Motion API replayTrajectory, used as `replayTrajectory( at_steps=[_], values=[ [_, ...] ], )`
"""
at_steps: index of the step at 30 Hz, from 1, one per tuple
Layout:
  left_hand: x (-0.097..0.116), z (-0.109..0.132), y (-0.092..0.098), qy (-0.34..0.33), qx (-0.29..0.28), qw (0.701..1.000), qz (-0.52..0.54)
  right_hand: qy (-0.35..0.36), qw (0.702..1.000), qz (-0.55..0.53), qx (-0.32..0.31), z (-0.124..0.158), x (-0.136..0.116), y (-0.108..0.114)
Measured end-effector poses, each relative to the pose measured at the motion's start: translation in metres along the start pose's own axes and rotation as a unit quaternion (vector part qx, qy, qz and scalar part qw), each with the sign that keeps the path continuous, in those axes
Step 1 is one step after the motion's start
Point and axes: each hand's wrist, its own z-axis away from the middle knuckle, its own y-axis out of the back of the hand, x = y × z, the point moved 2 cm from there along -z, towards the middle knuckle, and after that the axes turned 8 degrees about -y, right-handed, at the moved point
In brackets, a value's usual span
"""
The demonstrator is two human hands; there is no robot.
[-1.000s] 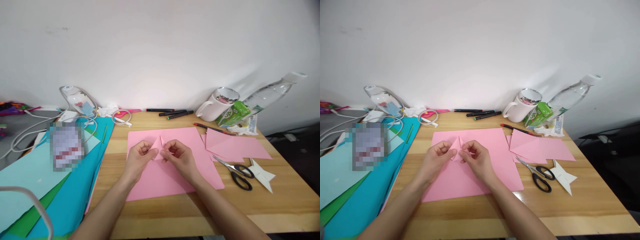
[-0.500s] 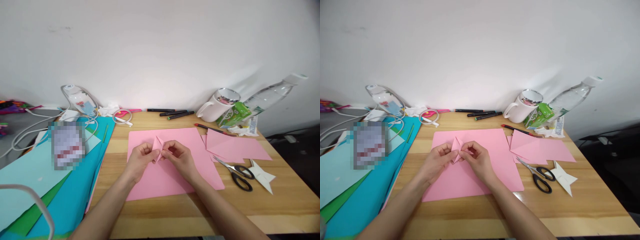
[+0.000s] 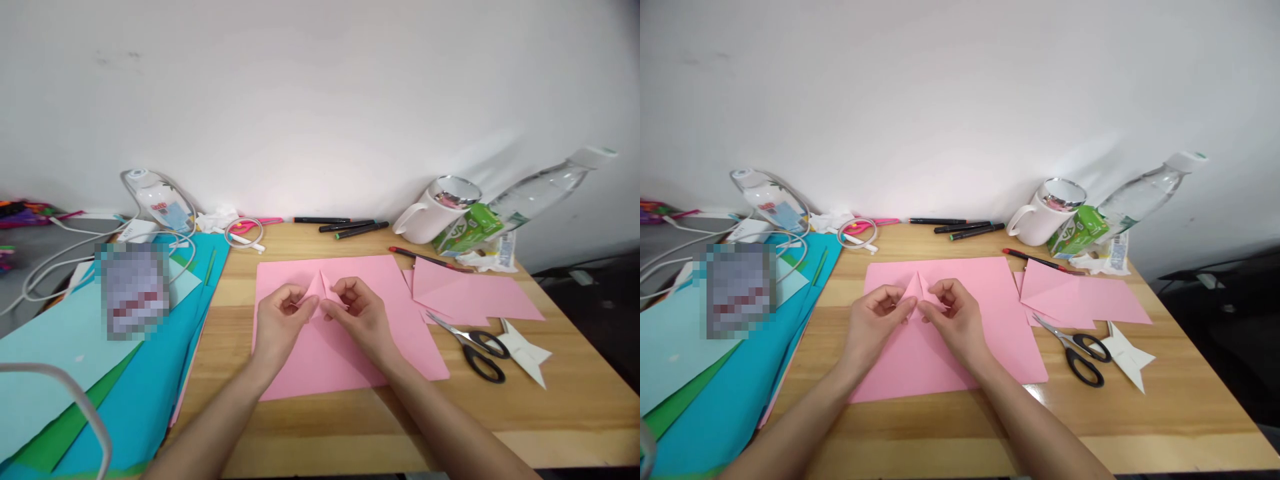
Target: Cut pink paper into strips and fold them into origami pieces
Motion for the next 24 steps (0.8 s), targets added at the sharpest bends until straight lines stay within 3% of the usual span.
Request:
replayTrajectory(
  at_steps=[7, 16, 24],
  values=[
    [-0.0029, 0.0051, -0.0024, -0.052, 0.037, 0.998, -0.027, 0.012, 1.0, 0.021, 0.015, 0.002, 0.0051, 0.0002],
    [-0.0043, 0.0012, -0.0046, -0.016, -0.036, 0.999, 0.036, 0.035, 0.996, 0.071, 0.034, 0.0042, 0.003, 0.0007],
    [-0.0057, 0.004, -0.005, -0.051, -0.056, 0.997, 0.011, 0.03, 0.997, 0.068, 0.006, 0.0036, 0.0034, 0.0002]
  ],
)
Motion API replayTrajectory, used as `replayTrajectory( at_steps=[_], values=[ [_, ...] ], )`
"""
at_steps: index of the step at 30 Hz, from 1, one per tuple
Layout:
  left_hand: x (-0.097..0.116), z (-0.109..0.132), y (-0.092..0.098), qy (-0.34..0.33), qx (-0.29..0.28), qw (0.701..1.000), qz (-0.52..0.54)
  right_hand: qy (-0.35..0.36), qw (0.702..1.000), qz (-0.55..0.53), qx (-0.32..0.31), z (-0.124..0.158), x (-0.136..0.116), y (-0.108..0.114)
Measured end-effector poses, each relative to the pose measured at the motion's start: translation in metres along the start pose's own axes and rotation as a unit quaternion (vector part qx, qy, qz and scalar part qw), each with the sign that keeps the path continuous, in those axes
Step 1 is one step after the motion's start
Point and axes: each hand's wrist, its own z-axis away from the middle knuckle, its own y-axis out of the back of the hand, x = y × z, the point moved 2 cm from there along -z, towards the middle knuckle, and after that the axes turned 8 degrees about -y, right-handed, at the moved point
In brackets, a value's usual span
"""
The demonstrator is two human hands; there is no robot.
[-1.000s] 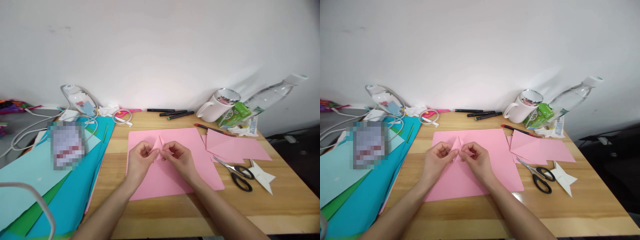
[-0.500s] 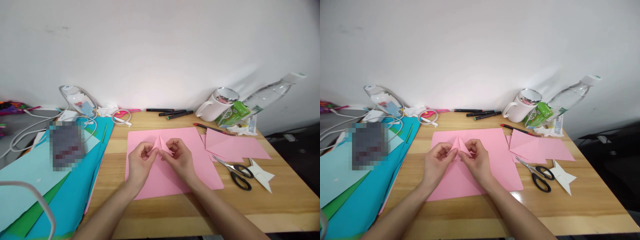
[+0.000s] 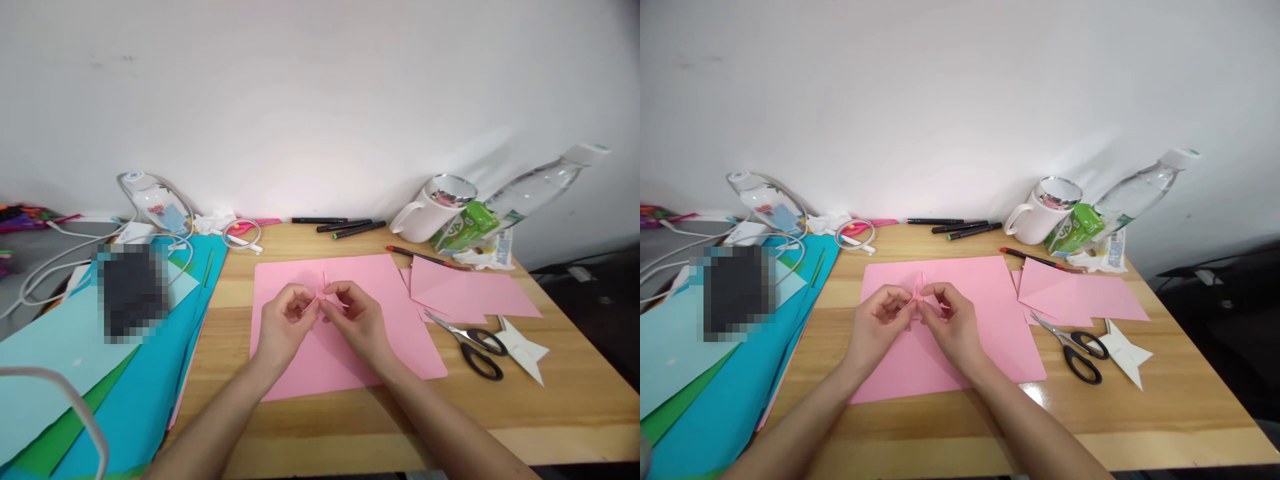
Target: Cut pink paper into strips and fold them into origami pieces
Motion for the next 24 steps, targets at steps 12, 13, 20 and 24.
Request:
replayTrajectory(
  at_steps=[12, 13, 20, 24],
  values=[
    [0.004, -0.008, 0.008, 0.034, 0.017, 0.999, 0.029, 0.018, 0.999, 0.048, -0.01, 0.001, -0.003, 0.0],
    [0.002, -0.009, 0.009, 0.047, 0.014, 0.998, 0.04, 0.025, 0.999, 0.044, -0.019, 0.001, -0.003, -0.001],
    [-0.002, -0.012, 0.014, 0.116, -0.025, 0.989, 0.086, 0.028, 0.997, 0.032, -0.067, 0.001, -0.007, -0.003],
    [0.0, -0.012, 0.013, 0.088, -0.006, 0.995, 0.048, 0.021, 0.997, 0.028, -0.075, 0.001, -0.007, -0.004]
  ],
)
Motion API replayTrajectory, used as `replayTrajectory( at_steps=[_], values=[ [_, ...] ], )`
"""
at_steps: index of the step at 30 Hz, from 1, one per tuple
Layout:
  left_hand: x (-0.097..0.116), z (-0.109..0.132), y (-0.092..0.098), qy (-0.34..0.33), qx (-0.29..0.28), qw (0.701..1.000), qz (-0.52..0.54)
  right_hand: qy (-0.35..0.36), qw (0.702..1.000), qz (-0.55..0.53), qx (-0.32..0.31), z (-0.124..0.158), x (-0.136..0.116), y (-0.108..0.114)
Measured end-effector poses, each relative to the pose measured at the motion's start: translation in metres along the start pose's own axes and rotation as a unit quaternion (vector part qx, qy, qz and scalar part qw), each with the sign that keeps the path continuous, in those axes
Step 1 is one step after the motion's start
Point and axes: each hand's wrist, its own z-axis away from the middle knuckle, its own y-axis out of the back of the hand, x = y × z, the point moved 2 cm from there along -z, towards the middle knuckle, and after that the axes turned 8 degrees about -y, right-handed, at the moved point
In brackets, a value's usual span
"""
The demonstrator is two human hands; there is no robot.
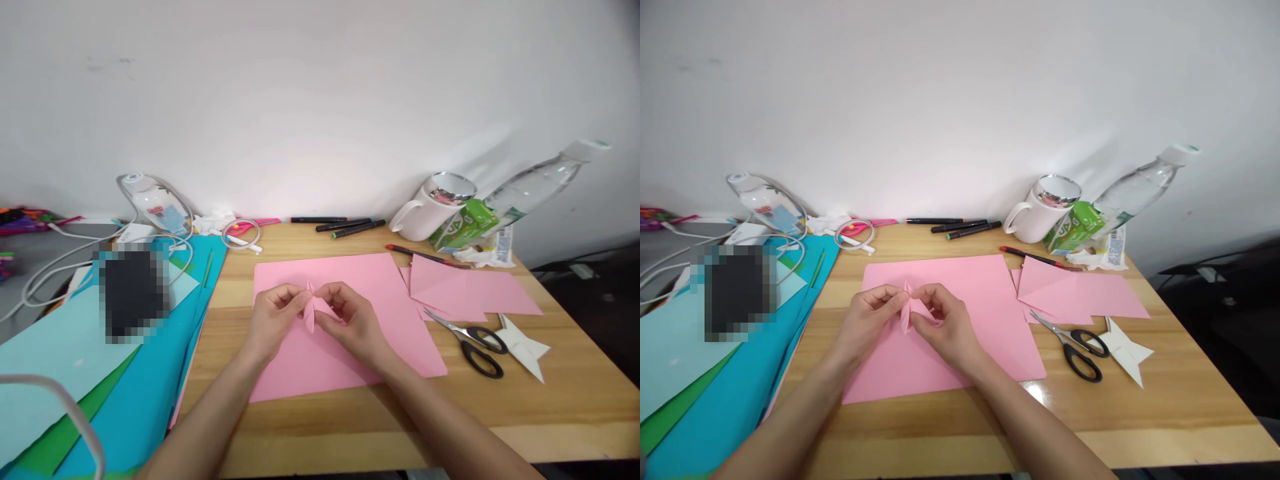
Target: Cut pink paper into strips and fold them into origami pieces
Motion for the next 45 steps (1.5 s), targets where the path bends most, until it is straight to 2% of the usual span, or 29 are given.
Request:
replayTrajectory(
  at_steps=[4, 10, 17, 22, 26, 33, 42, 45],
  values=[
    [0.004, 0.001, -0.001, -0.012, -0.007, 1.0, -0.027, -0.003, 1.0, 0.001, 0.004, 0.0, 0.002, 0.0],
    [0.006, 0.002, -0.003, -0.009, -0.046, 0.999, -0.015, 0.0, 1.0, 0.007, 0.021, 0.0, 0.0, 0.002],
    [0.003, 0.001, -0.003, -0.006, -0.019, 0.999, -0.028, 0.018, 1.0, 0.003, 0.02, 0.0, -0.001, 0.001],
    [0.006, 0.003, -0.004, -0.012, -0.045, 0.999, -0.025, -0.012, 0.999, 0.014, 0.033, -0.001, -0.002, 0.002],
    [0.007, 0.004, -0.006, -0.019, -0.07, 0.997, -0.006, -0.029, 0.997, 0.031, 0.071, -0.001, -0.002, 0.004],
    [0.005, 0.004, -0.005, 0.002, -0.039, 0.998, -0.053, -0.067, 0.996, 0.02, 0.057, -0.002, -0.002, 0.007],
    [-0.003, 0.002, -0.001, 0.014, -0.004, 1.0, -0.008, -0.083, 0.995, 0.003, 0.047, -0.002, -0.001, 0.009],
    [-0.005, 0.003, -0.001, 0.018, -0.016, 1.0, 0.003, -0.094, 0.995, -0.012, 0.038, -0.002, -0.003, 0.01]
  ],
)
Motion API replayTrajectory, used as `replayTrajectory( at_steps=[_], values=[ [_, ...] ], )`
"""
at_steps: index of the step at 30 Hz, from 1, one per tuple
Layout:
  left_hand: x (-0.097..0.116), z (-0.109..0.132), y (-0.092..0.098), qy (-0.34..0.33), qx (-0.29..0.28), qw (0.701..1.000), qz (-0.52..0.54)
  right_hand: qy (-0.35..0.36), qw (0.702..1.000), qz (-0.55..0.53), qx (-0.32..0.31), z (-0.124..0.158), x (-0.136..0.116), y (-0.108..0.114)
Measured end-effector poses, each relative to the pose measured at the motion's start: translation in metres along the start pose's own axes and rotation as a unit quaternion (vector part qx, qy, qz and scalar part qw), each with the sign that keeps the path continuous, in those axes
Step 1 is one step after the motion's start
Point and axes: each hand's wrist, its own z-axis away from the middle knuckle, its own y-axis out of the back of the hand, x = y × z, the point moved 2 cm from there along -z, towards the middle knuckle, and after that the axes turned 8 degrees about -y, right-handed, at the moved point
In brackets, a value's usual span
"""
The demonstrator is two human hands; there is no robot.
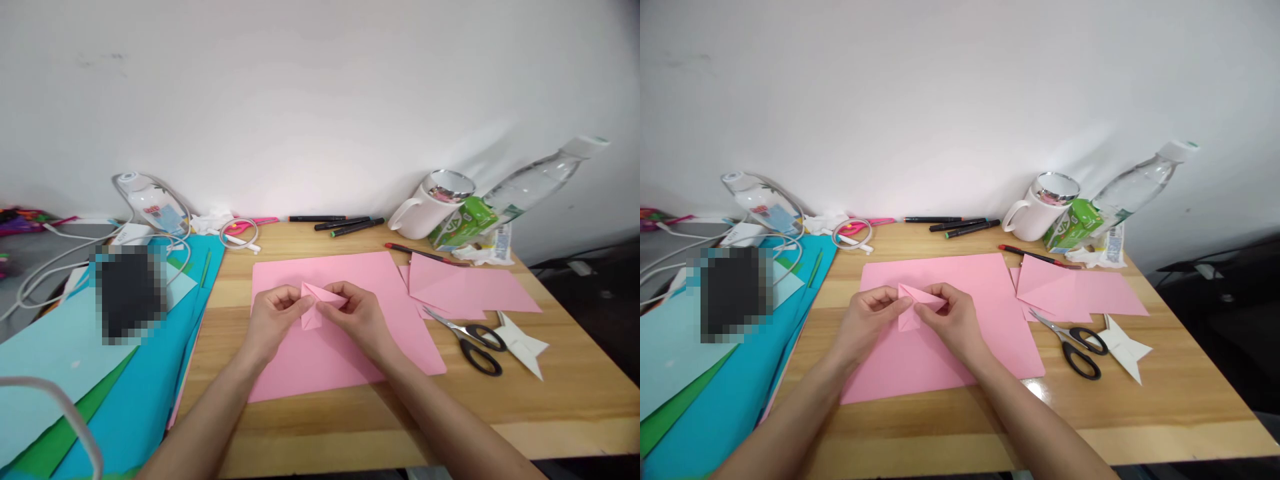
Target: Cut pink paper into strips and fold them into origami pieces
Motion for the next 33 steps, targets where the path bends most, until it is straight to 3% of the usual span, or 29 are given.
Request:
replayTrajectory(
  at_steps=[4, 10, 17, 22, 28, 33],
  values=[
    [0.003, 0.001, -0.002, 0.003, 0.0, 1.0, -0.001, 0.005, 1.0, -0.009, 0.007, 0.002, -0.003, -0.001],
    [0.01, 0.0, -0.001, -0.035, 0.009, 0.996, -0.082, 0.05, 0.998, 0.008, 0.027, 0.003, -0.004, -0.004],
    [0.005, 0.0, -0.002, -0.038, -0.052, 0.994, -0.093, 0.051, 0.996, 0.036, 0.07, 0.002, -0.001, -0.003],
    [0.003, 0.001, -0.004, -0.004, -0.037, 0.998, -0.044, 0.047, 0.996, 0.022, 0.07, 0.003, 0.001, -0.006],
    [0.012, 0.001, -0.005, 0.0, -0.105, 0.994, 0.009, 0.028, 0.998, -0.013, 0.054, 0.002, 0.004, -0.004],
    [0.011, -0.001, -0.003, 0.013, -0.137, 0.987, 0.082, 0.026, 0.996, 0.0, 0.08, 0.001, 0.001, -0.001]
  ],
)
